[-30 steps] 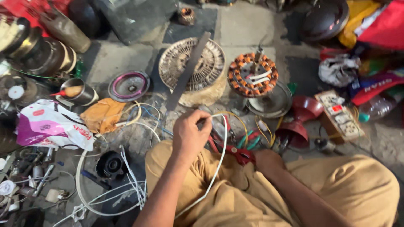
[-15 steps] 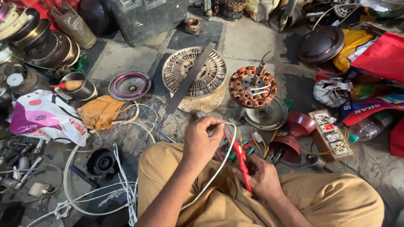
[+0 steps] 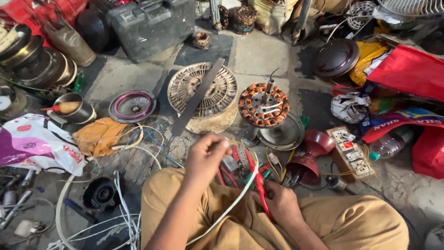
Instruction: The person sits on the floor and works on a circular motor stator, stripping and inserting wires into slots, and using pliers to adjust connections. The person also handles a yellow wire and a small plastic bag during the process.
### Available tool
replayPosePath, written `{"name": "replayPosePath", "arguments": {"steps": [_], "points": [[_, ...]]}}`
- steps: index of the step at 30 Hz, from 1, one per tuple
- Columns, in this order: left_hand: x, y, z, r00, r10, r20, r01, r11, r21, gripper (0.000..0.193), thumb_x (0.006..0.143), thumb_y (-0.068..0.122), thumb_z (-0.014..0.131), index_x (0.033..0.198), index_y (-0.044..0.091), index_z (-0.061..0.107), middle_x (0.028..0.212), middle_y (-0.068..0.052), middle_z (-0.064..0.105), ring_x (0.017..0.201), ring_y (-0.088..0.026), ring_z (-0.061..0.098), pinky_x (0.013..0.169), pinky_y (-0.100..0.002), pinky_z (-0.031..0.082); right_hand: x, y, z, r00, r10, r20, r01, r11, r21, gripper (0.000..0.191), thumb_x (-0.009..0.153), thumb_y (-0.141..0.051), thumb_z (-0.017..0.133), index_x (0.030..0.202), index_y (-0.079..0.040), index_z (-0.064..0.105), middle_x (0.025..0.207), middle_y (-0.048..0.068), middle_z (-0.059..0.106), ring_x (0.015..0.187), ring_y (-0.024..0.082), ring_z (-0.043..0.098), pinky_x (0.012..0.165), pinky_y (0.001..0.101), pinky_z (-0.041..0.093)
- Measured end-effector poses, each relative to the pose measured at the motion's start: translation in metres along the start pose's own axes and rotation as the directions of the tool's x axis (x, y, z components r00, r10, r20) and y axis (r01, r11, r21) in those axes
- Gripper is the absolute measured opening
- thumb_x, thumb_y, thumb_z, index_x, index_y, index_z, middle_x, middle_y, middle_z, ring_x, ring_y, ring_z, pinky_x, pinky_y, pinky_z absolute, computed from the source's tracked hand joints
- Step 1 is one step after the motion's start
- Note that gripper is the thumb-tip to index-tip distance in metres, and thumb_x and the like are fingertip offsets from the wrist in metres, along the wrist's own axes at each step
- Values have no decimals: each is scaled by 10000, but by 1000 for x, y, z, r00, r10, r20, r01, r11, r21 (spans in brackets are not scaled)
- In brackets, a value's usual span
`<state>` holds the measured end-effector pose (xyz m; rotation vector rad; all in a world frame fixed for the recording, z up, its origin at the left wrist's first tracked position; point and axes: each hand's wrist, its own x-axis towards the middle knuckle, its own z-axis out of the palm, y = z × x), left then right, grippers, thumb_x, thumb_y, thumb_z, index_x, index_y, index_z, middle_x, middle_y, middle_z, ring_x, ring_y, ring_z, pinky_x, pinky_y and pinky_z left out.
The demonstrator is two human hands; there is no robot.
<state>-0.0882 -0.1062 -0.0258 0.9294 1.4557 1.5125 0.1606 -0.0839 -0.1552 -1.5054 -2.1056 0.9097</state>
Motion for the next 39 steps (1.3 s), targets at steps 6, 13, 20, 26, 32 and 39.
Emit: {"name": "replayPosePath", "arguments": {"steps": [6, 13, 20, 26, 32, 39], "points": [[13, -4, -18, 964, -205, 170, 266, 764, -589, 141, 969, 212, 605, 1044, 95, 626, 1058, -131, 782, 961, -202, 766, 879, -352, 581, 14, -3, -7, 969, 68, 237, -25, 984, -178, 563, 711, -350, 902, 1203, -127, 741, 967, 174, 751, 924, 317, 747, 823, 411, 578], [-10, -37, 40, 987, -161, -30, 123, 849, -514, 104, 981, 171, 690, 1020, 78, 665, 913, -18, 701, 812, -104, 639, 767, -283, 517, 7, -93, -48, 780, -403, -478, 417, 905, -83, 411, 769, -127, 816, 1139, 3, 693, 1086, 150, 718, 972, 336, 715, 837, 398, 567], [-14, -47, 61, 993, -115, 13, 106, 859, -501, 102, 954, 101, 711, 1030, 35, 698, 865, 18, 663, 775, -63, 593, 714, -235, 497, 17, -127, -65, 845, -290, -450, 372, 923, 102, 161, 832, -101, 784, 989, -77, 759, 933, 85, 761, 834, 243, 753, 739, 344, 589], [-5, -35, 55, 991, -60, 123, 105, 909, -404, 129, 944, 108, 727, 1007, -4, 729, 845, 5, 694, 768, -61, 610, 713, -228, 494, 14, -117, -65, 799, -361, -481, 402, 915, -19, 167, 837, -75, 760, 998, -36, 738, 929, 108, 726, 826, 283, 717, 721, 364, 569], [31, -17, 43, 995, 62, -80, -67, 996, -63, 236, 986, 239, 671, 1045, 18, 729, 799, -22, 690, 698, -109, 581, 648, -281, 470, 17, -112, -68, 799, -240, -551, 297, 955, 14, 108, 862, -79, 766, 959, -45, 735, 862, 90, 723, 712, 228, 690, 647, 334, 541], [92, -14, 48, 923, 364, -128, -324, 911, 254, 146, 924, 168, 749, 1008, 49, 761, 909, -7, 688, 720, -97, 574, 611, -251, 491, 16, -96, -69, 830, -72, -553, 231, 947, 224, 122, 861, -63, 746, 981, -41, 730, 825, 52, 738, 643, 77, 699, 600, 246, 553]]}}
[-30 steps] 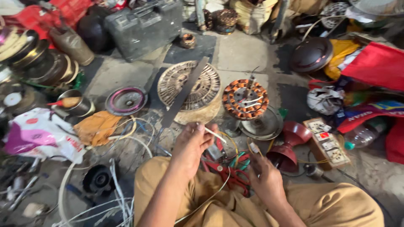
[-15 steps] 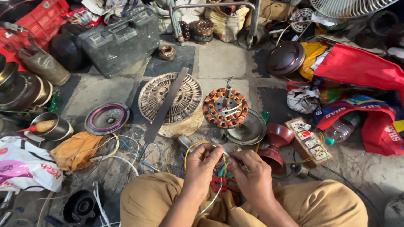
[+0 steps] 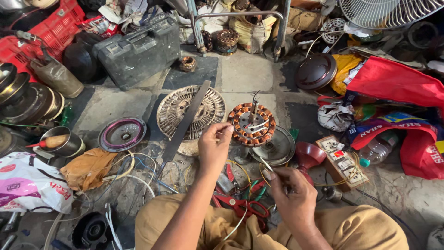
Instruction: The person sits on the floor and works on a circular motor stator, stripping and inserting wires into slots, and using pliers to adjust connections. The person also handles a yellow wire and a small plastic bag during the process.
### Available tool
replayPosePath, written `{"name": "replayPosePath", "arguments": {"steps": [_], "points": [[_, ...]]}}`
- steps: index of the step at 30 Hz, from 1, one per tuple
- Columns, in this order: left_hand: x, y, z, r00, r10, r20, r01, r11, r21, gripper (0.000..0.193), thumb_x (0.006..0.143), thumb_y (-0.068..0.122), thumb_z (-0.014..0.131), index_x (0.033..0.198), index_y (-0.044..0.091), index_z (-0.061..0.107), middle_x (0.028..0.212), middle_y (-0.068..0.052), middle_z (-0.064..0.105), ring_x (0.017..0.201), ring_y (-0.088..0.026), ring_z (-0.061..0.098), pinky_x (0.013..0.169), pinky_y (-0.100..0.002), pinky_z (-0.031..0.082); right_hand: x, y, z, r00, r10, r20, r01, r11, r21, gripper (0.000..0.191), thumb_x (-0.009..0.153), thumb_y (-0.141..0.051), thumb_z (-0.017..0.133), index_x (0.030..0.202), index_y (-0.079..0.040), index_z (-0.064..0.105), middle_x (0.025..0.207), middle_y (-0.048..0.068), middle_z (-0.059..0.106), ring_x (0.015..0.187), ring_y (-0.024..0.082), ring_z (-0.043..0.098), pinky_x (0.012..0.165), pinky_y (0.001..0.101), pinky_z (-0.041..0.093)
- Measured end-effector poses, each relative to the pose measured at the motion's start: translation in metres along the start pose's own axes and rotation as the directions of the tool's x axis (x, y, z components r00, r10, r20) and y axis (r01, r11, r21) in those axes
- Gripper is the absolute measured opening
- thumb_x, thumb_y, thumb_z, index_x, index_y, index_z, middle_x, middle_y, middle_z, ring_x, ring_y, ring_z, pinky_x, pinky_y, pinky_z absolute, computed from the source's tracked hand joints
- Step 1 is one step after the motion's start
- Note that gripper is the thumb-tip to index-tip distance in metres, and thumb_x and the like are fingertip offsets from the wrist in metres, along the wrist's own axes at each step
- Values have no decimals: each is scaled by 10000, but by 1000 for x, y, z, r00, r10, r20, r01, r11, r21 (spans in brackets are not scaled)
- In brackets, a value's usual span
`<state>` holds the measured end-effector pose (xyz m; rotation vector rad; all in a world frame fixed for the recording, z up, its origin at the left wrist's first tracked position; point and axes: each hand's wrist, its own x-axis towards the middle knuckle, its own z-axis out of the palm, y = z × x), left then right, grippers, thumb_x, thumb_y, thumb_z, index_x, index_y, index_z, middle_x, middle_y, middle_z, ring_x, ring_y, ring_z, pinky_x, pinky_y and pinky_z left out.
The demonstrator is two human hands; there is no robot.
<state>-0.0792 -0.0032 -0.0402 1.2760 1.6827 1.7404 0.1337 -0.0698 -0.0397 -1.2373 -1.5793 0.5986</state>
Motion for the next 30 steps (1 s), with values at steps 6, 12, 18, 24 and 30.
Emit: {"name": "replayPosePath", "arguments": {"steps": [6, 12, 18, 24, 30], "points": [[-4, 5, 5, 988, 146, -41, -149, 984, -92, 77, 937, 108, 733, 949, 33, 718, 915, -41, 711, 762, -99, 671, 660, -240, 531, 5, 14, 1, 979, 204, 3, -201, 964, 172, 93, 918, -47, 708, 1005, -13, 707, 877, 46, 769, 736, 40, 635, 646, 219, 515], [12, 8, 11, 977, 188, 97, -151, 940, -305, 69, 1020, 92, 653, 1044, 27, 662, 978, -73, 769, 850, -88, 689, 757, -252, 555, 47, -9, 2, 983, -182, -13, 183, 982, 50, 137, 961, 45, 568, 980, -23, 685, 913, 67, 687, 787, 132, 701, 717, 250, 554], [21, 9, 13, 967, 212, 143, -194, 972, -132, 91, 1031, 115, 605, 1012, 26, 611, 888, -75, 779, 747, -123, 719, 656, -289, 578, 142, -41, 29, 938, -335, 90, 346, 919, -189, 354, 796, -219, 822, 1078, -19, 747, 977, 149, 716, 903, 319, 688, 795, 400, 537], [18, 8, 26, 985, 132, 114, -111, 979, -173, 110, 1045, 136, 574, 997, 38, 577, 707, -50, 654, 582, -120, 605, 516, -299, 491, 162, -35, 40, 922, -332, 199, 377, 887, -266, 312, 810, -289, 829, 993, -40, 783, 964, 137, 755, 916, 349, 676, 835, 438, 525], [17, 1, 38, 982, 186, 13, -179, 958, -224, 101, 1058, 127, 578, 1032, 30, 564, 793, -51, 639, 621, -98, 576, 545, -284, 483, 165, -28, 35, 922, -319, 217, 368, 896, -248, 314, 816, -289, 833, 1004, -43, 782, 930, 130, 756, 894, 329, 688, 804, 423, 535]]}}
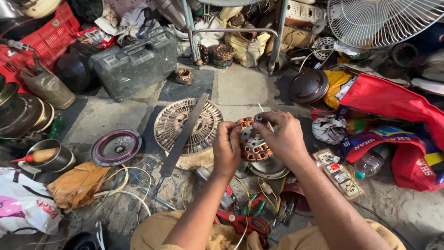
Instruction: The person sits on the floor and works on a circular motor stator, stripping and inserting wires into slots, and using pliers to adjust connections. The person also handles a yellow wire and a small plastic bag during the process.
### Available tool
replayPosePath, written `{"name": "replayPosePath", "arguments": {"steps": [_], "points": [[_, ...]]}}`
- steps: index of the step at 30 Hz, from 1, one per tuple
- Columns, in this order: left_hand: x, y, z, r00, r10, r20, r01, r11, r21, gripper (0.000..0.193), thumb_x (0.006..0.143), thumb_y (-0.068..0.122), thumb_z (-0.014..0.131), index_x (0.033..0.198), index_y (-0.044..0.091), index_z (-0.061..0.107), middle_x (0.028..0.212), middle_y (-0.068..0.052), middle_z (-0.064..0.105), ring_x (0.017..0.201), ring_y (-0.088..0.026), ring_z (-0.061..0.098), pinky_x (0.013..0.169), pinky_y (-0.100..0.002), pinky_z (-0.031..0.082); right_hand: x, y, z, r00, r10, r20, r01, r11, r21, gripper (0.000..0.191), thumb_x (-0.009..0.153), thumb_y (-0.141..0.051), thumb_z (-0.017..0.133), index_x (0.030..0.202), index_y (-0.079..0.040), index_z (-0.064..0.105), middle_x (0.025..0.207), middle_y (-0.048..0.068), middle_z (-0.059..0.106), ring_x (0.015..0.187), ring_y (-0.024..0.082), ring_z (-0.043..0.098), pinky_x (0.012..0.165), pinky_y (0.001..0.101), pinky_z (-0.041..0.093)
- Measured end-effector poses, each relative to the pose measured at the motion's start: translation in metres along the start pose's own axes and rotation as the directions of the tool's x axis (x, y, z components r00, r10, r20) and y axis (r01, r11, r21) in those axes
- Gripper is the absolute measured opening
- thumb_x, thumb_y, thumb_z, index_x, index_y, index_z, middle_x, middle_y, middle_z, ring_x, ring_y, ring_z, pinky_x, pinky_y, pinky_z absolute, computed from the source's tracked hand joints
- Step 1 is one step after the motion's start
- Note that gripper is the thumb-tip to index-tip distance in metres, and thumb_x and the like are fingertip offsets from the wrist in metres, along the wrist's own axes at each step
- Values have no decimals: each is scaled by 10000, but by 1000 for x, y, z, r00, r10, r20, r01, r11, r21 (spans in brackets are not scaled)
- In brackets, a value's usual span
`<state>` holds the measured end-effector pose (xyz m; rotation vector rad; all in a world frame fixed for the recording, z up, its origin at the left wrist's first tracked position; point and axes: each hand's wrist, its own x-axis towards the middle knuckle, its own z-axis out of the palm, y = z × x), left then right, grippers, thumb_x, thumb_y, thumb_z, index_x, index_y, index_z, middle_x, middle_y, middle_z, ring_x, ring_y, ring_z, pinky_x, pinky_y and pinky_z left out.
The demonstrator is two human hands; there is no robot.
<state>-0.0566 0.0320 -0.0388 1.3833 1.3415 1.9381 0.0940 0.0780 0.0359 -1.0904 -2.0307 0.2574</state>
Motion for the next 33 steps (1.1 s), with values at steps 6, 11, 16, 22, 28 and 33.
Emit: {"name": "replayPosePath", "arguments": {"steps": [6, 11, 16, 22, 28, 33], "points": [[-12, 14, -7, 1000, -1, -3, 1, 1000, 20, 76, 1054, 66, 619, 1116, 24, 628, 838, -87, 688, 705, -154, 652, 642, -307, 538, -2, -7, -2, 999, -31, -35, 32, 999, 25, 307, 825, -234, 839, 1033, -22, 764, 948, 144, 746, 916, 329, 687, 816, 418, 533], [-31, 45, -18, 977, 185, 102, -202, 962, 185, 561, 959, -55, 630, 1488, 62, 485, 1116, -158, 742, 1031, -265, 751, 895, -364, 579, -48, -26, -19, 977, 51, -209, -35, 996, 81, 206, 912, -80, 724, 1115, -43, 735, 1058, 130, 714, 976, 304, 685, 868, 391, 537], [-27, 64, -30, 870, 308, 386, -457, 798, 392, 782, 870, -135, 559, 1589, 19, 291, 1244, -249, 669, 1043, -328, 692, 913, -415, 549, -82, -32, -32, 965, -228, -130, 218, 972, -87, 413, 832, -3, 707, 1244, -23, 708, 1160, 142, 639, 1051, 334, 614, 897, 420, 518], [-21, 70, -30, 779, 259, 571, -574, 661, 483, 807, 848, -104, 573, 1597, -23, 285, 1046, -168, 703, 971, -337, 628, 892, -429, 521, -67, -32, -37, 919, -391, 56, 390, 878, -277, 242, 797, -105, 784, 1035, -76, 750, 1039, 61, 671, 905, 285, 620, 758, 449, 495], [-21, 66, -29, 708, 410, 575, -692, 566, 448, 304, 849, 19, 657, 1153, 15, 653, 1111, -100, 695, 1043, -283, 624, 937, -404, 514, -78, -25, -32, 974, -223, -41, 211, 956, -202, 116, 837, -139, 781, 944, -96, 766, 894, 72, 675, 844, 287, 621, 760, 404, 518], [-24, 65, -24, 729, 456, 510, -677, 587, 444, 179, 825, 56, 709, 1001, 86, 700, 995, -13, 664, 977, -245, 605, 868, -392, 505, -99, -13, -10, 995, 8, -103, -9, 1000, -4, 106, 934, -163, 734, 969, -64, 726, 920, 81, 673, 835, 268, 649, 722, 369, 519]]}}
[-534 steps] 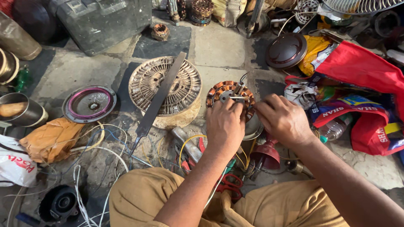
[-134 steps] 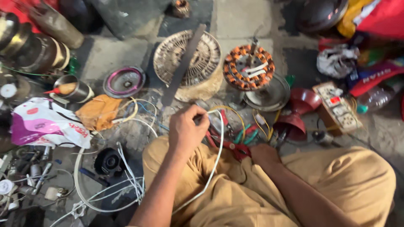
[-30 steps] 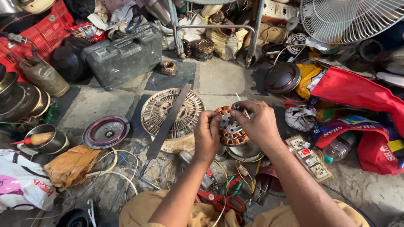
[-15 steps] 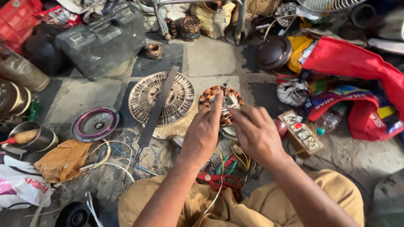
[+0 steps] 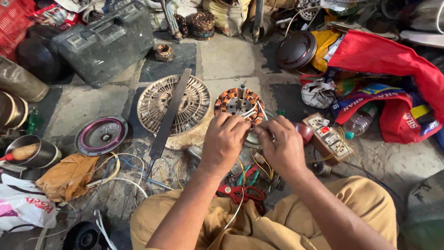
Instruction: The person sits on the floor and works on a circular motor stator, stripping and inserting wires into slots, and using pliers to adjust connections. The person also handles a yellow wire and a small plastic bag during the process.
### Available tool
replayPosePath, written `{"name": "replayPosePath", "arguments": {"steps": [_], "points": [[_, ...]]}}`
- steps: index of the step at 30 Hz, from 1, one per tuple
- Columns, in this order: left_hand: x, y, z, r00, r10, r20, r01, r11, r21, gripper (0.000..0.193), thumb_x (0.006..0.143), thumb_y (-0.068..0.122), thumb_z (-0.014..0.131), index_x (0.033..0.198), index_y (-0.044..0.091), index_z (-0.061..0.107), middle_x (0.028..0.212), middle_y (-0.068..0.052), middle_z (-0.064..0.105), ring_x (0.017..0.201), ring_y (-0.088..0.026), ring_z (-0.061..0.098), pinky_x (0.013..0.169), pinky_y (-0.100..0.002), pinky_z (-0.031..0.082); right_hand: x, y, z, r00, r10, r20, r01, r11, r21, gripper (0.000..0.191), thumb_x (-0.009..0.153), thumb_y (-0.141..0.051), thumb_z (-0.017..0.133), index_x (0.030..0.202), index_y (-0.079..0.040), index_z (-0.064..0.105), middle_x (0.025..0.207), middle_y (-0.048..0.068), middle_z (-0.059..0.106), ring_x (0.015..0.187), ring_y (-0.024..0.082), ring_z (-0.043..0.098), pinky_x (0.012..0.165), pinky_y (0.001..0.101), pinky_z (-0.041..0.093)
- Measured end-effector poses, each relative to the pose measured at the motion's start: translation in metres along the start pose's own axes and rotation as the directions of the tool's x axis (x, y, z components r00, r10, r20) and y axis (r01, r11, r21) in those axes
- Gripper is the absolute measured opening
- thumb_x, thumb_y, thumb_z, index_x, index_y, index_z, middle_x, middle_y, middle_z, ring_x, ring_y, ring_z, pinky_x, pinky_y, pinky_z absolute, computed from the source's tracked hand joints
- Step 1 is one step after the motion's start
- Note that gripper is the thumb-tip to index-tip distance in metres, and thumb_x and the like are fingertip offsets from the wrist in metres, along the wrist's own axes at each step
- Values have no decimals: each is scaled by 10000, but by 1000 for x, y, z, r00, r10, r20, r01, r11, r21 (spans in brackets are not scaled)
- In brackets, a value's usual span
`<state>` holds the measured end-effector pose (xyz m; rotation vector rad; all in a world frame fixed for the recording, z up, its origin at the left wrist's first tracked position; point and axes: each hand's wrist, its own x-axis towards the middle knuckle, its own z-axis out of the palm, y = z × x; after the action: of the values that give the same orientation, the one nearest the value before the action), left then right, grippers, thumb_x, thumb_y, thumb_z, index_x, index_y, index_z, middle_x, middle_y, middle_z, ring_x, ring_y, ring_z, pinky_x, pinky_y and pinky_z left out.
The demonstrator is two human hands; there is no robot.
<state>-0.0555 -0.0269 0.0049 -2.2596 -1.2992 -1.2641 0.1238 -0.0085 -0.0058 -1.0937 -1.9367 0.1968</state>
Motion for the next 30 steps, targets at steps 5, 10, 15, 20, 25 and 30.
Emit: {"name": "replayPosePath", "arguments": {"steps": [5, 10, 15, 20, 25, 30], "points": [[6, 2, 1, 999, 22, 27, -23, 999, 31, 99, 850, 103, 729, 924, 117, 666, 953, -1, 632, 927, -235, 585, 808, -387, 488, -11, 5, 11, 723, 615, 314, -678, 546, 492, 224, 1079, -231, 645, 1036, -28, 730, 823, 81, 610, 659, 195, 523, 583, 326, 417], [8, 5, -3, 995, 42, 95, -58, 983, 175, 140, 866, 134, 657, 1002, 121, 686, 1014, 9, 627, 978, -221, 580, 814, -377, 490, -15, -10, -8, 989, 115, -90, -114, 993, 20, 261, 858, -62, 734, 1111, -19, 691, 1014, 132, 635, 797, 237, 641, 614, 323, 510], [7, 7, -4, 992, 56, 110, -76, 980, 184, 161, 893, 146, 635, 1038, 98, 684, 1045, 2, 627, 1008, -217, 580, 846, -376, 498, 3, -18, -15, 962, -268, -58, 246, 936, -253, 253, 818, -91, 782, 1064, -49, 736, 1023, 81, 676, 863, 285, 630, 776, 400, 521], [3, 3, -4, 995, 50, 85, -60, 989, 131, 205, 895, 134, 628, 1082, 91, 700, 1064, 10, 638, 995, -215, 577, 822, -373, 486, 6, -16, -14, 961, -275, -16, 267, 943, -200, 143, 859, -86, 779, 996, -51, 759, 991, 58, 689, 823, 271, 627, 751, 393, 514], [0, 2, 0, 997, 29, 66, -35, 994, 100, 105, 886, 144, 639, 981, 122, 679, 1035, 16, 636, 976, -219, 578, 822, -368, 489, 1, -16, -12, 988, -153, 12, 153, 977, -149, 101, 927, -118, 738, 1004, -54, 745, 990, 78, 684, 859, 283, 652, 763, 398, 533], [2, 3, 0, 994, 21, 105, -34, 992, 123, 30, 911, 138, 653, 936, 122, 647, 998, 2, 616, 961, -222, 576, 807, -371, 492, -1, -17, -11, 998, -59, 22, 61, 992, -107, 102, 970, -145, 705, 1011, -58, 739, 1010, 81, 694, 889, 284, 688, 746, 393, 551]]}}
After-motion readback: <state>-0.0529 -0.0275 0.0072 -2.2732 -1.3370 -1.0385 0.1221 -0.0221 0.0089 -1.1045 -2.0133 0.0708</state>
